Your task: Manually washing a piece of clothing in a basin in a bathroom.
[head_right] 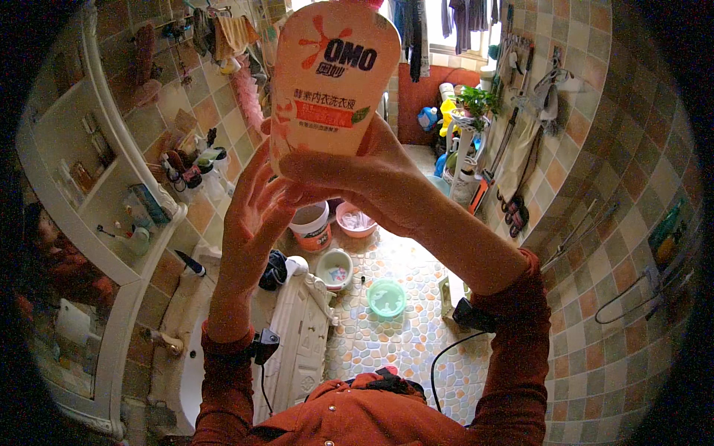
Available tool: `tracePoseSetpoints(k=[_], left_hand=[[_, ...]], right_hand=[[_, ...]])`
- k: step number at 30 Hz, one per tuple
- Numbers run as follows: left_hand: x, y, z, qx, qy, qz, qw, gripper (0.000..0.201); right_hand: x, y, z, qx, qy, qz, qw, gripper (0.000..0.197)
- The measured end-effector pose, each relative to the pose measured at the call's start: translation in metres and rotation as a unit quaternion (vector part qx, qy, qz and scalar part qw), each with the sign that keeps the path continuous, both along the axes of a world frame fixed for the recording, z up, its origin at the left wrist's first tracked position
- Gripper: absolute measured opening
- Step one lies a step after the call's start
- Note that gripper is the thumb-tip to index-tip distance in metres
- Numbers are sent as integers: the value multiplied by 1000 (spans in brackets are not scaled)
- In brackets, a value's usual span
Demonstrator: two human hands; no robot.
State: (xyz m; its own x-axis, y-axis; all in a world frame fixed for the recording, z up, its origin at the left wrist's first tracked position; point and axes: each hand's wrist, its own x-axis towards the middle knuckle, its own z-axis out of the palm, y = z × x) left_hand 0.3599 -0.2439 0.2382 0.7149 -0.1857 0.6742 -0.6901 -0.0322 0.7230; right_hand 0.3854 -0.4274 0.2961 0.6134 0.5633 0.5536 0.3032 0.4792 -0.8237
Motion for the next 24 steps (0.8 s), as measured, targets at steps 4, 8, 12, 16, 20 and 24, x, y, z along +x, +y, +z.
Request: tracePoseSetpoints(k=[4, 8, 12, 16, 20, 24], left_hand=[[-2, -3, 3, -2, -1, -2, 1000, 68], [-4, -4, 4, 8, -1, 1, 1000, 67], [-7, -5, 3, 4, 8, 4, 1000, 66], [-13, -9, 8, 0, 6, 33, 999, 66], [-14, -14, 8, -56, 34, -8, 998, 65], [-16, -17, 0, -73, 36, 0, 997, 68]], right_hand=[[-1, -3, -2, -20, 17, 1, 1000, 58], [-1, -6, -6, -16, 30, 16, 999, 60], [-2, -9, -11, -33, 54, -3, 998, 61], [2, -14, -24, -50, 54, 10, 997, 59], [1, -15, -40, -74, 65, 46, 994, 57], [-9, -4, -60, -119, 65, -35, 990, 68]])
